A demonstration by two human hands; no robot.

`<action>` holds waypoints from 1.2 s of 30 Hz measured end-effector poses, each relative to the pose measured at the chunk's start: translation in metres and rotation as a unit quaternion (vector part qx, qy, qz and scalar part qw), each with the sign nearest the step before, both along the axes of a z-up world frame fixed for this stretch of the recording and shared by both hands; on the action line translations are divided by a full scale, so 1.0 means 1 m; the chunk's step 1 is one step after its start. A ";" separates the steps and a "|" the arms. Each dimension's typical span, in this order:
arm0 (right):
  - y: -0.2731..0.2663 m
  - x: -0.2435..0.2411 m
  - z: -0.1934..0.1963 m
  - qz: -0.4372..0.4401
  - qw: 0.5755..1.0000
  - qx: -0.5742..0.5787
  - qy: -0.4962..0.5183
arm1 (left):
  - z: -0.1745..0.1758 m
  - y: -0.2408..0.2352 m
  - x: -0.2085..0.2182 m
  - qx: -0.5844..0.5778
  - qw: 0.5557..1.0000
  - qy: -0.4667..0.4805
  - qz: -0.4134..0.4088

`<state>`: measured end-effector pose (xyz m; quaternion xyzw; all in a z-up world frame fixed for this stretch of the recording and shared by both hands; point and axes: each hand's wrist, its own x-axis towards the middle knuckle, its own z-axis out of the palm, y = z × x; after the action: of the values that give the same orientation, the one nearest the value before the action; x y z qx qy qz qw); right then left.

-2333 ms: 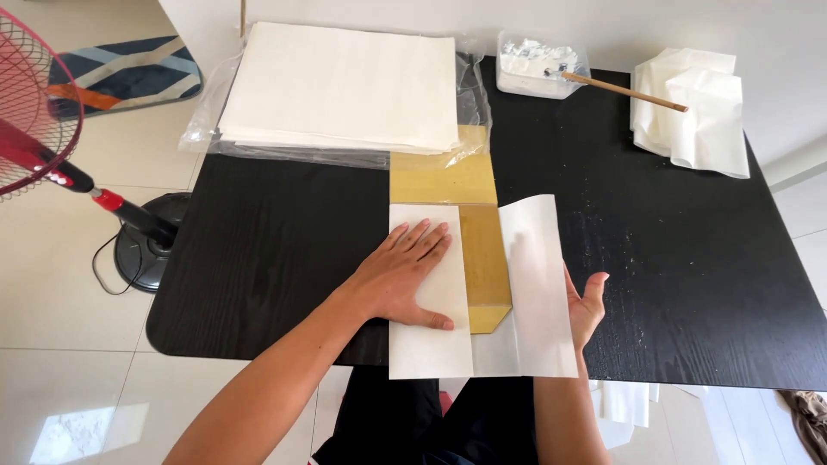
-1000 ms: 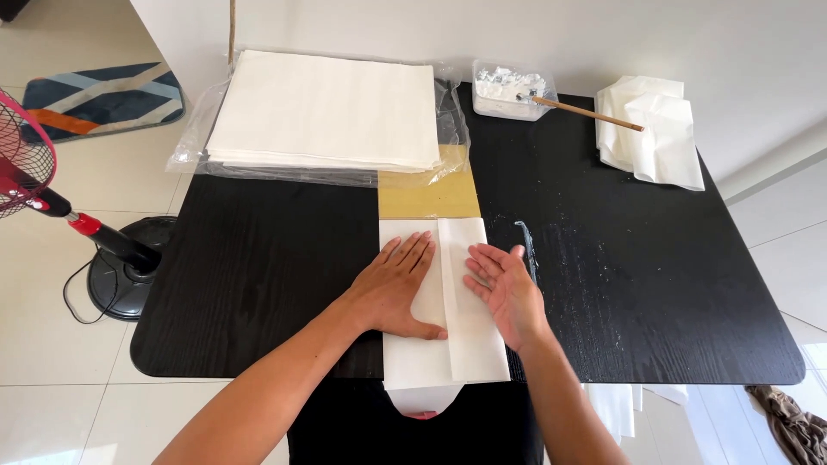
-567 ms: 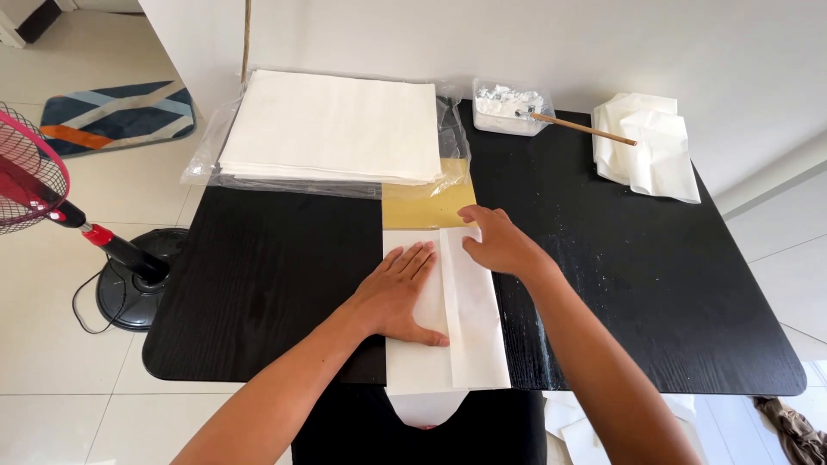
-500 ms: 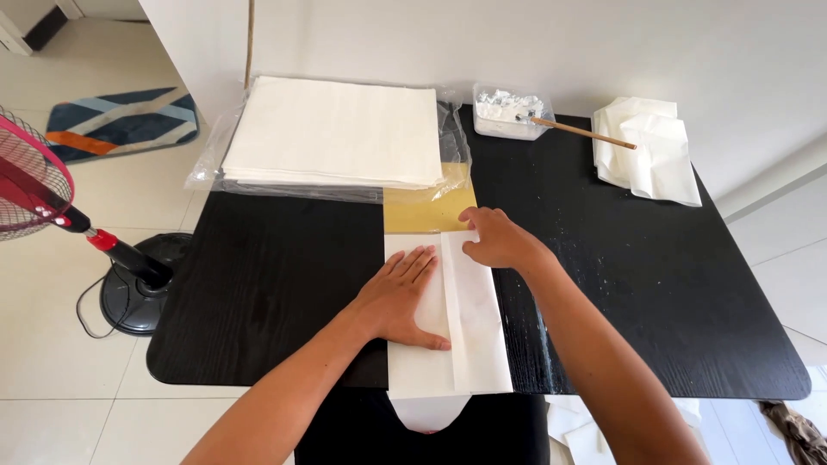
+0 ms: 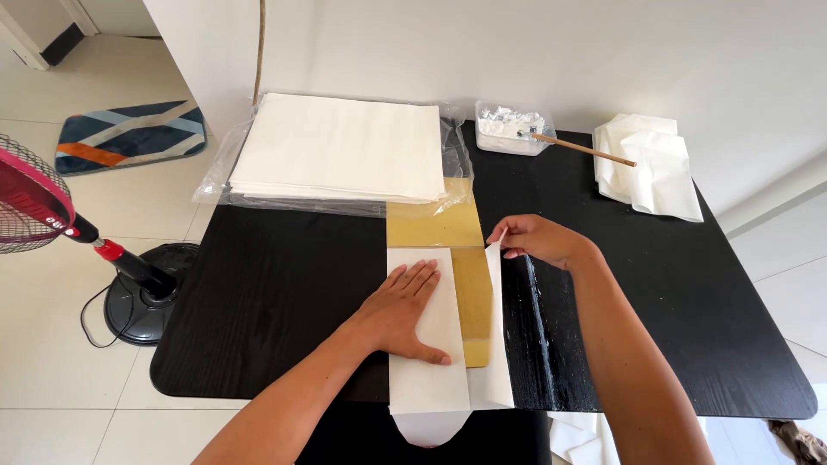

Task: Applying glue to a paper sheet and folding it around a template to create a paper bag.

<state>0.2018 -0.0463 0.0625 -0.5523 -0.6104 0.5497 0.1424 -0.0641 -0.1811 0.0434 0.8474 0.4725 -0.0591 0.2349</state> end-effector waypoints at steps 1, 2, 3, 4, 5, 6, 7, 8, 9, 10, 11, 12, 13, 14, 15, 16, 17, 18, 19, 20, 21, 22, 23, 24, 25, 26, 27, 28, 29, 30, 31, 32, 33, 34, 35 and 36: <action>-0.004 0.004 -0.011 -0.002 1.000 -0.001 0.000 | 0.000 0.000 0.000 -0.001 1.000 0.000 -0.002; -0.009 0.009 -0.022 -0.070 0.995 0.002 0.065 | 0.001 0.000 0.000 -0.001 1.000 -0.002 0.000; -0.014 0.014 -0.032 -0.137 0.982 0.005 0.130 | 0.001 0.000 0.000 0.000 1.000 -0.003 0.001; -0.032 0.011 -0.030 -0.139 0.982 0.007 0.130 | 0.001 0.001 0.000 0.001 1.000 -0.003 -0.001; -0.050 0.007 -0.028 -0.242 0.952 -0.030 0.182 | 0.001 0.002 0.000 0.002 1.000 -0.003 -0.003; -0.068 0.002 -0.027 -0.339 0.910 -0.068 0.229 | -0.001 0.000 0.000 0.000 1.000 -0.004 -0.002; -0.085 -0.001 -0.026 -0.339 0.911 -0.068 0.227 | -0.002 0.003 -0.001 0.000 1.000 -0.005 -0.001; -0.103 -0.004 -0.026 -0.396 0.866 -0.102 0.286 | -0.003 0.006 -0.002 -0.003 1.000 -0.020 0.006; -0.121 -0.007 -0.025 -0.450 0.814 -0.135 0.342 | -0.004 0.009 -0.003 -0.005 0.999 -0.034 0.012; -0.128 -0.009 -0.028 -0.449 0.815 -0.135 0.341 | -0.006 0.012 -0.004 -0.005 0.999 -0.036 0.014; -0.135 -0.011 -0.031 -0.485 0.769 -0.142 0.392 | -0.009 0.014 -0.004 0.012 1.000 -0.028 0.008; -0.144 -0.012 -0.035 -0.519 0.716 -0.150 0.441 | -0.012 0.014 -0.005 0.027 0.999 -0.018 0.001; -0.143 -0.001 -0.053 -0.520 0.717 -0.151 0.439 | -0.013 0.013 -0.003 0.025 0.999 -0.020 0.002; -0.141 0.009 -0.073 -0.513 0.694 -0.141 0.485 | -0.013 0.012 -0.003 0.031 0.999 -0.020 0.002; -0.140 0.019 -0.092 -0.503 0.670 -0.130 0.530 | -0.013 0.011 -0.003 0.038 0.999 -0.021 0.003; -0.144 0.012 -0.084 -0.503 0.667 -0.130 0.533 | -0.014 0.010 -0.003 0.039 0.999 -0.018 0.001; -0.149 0.004 -0.075 -0.492 0.657 -0.132 0.556 | -0.014 0.008 -0.004 0.043 0.999 -0.014 -0.005; -0.152 -0.003 -0.065 -0.480 0.647 -0.132 0.578 | -0.015 0.008 -0.003 0.049 0.999 -0.012 -0.009; -0.153 -0.010 -0.057 -0.479 0.646 -0.131 0.580 | -0.014 0.008 -0.004 0.051 0.999 -0.010 -0.010; -0.154 -0.017 -0.048 -0.486 0.651 -0.126 0.570 | -0.014 0.008 -0.004 0.049 0.999 -0.007 -0.011; -0.156 -0.024 -0.040 -0.492 0.656 -0.121 0.560 | -0.014 0.007 -0.004 0.047 0.999 -0.004 -0.013; -0.155 -0.025 -0.038 -0.490 0.657 -0.120 0.560 | -0.015 0.007 -0.004 0.048 0.999 -0.005 -0.011; -0.154 -0.027 -0.036 -0.488 0.661 -0.121 0.557 | -0.015 0.007 -0.004 0.048 0.999 -0.004 -0.012; -0.152 -0.030 -0.034 -0.485 0.665 -0.122 0.555 | -0.016 0.007 -0.004 0.048 0.999 -0.003 -0.013; -0.154 -0.032 -0.032 -0.483 0.666 -0.122 0.556 | -0.016 0.006 -0.003 0.049 0.999 -0.003 -0.012; -0.155 -0.036 -0.031 -0.486 0.667 -0.117 0.553 | -0.015 0.006 -0.003 0.050 0.999 -0.005 -0.011; -0.155 -0.040 -0.029 -0.489 0.668 -0.112 0.550 | -0.014 0.007 -0.003 0.052 0.999 -0.006 -0.009; -0.148 -0.041 -0.038 -0.490 0.667 -0.113 0.550 | -0.015 0.007 -0.001 0.051 0.999 -0.005 -0.009; -0.141 -0.042 -0.047 -0.467 0.679 -0.093 0.559 | -0.016 0.007 0.000 0.049 0.999 -0.005 -0.007; -0.132 -0.042 -0.054 -0.441 0.692 -0.071 0.568 | -0.017 0.009 0.003 0.050 0.999 -0.008 -0.004; -0.129 -0.047 -0.054 -0.439 0.693 -0.070 0.567 | -0.016 0.009 0.003 0.052 0.999 -0.009 -0.002; -0.127 -0.051 -0.055 -0.420 0.721 -0.100 0.542 | -0.016 0.008 0.003 0.047 0.999 -0.015 0.002; -0.125 -0.056 -0.057 -0.399 0.747 -0.130 0.516 | -0.016 0.008 0.004 0.042 0.999 -0.020 0.006; -0.122 -0.057 -0.054 -0.400 0.747 -0.131 0.514 | -0.014 0.007 0.004 0.041 0.999 -0.022 0.006; -0.119 -0.057 -0.052 -0.385 0.761 -0.154 0.500 | -0.012 0.006 0.004 0.038 0.999 -0.028 0.015; -0.115 -0.058 -0.049 -0.368 0.773 -0.178 0.485 | -0.010 0.007 0.003 0.037 0.998 -0.033 0.024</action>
<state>0.1433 -0.1610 0.0130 -0.4101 -0.1014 0.7490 0.5105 -0.0610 -0.1746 0.0334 0.8453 0.4868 -0.0081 0.2202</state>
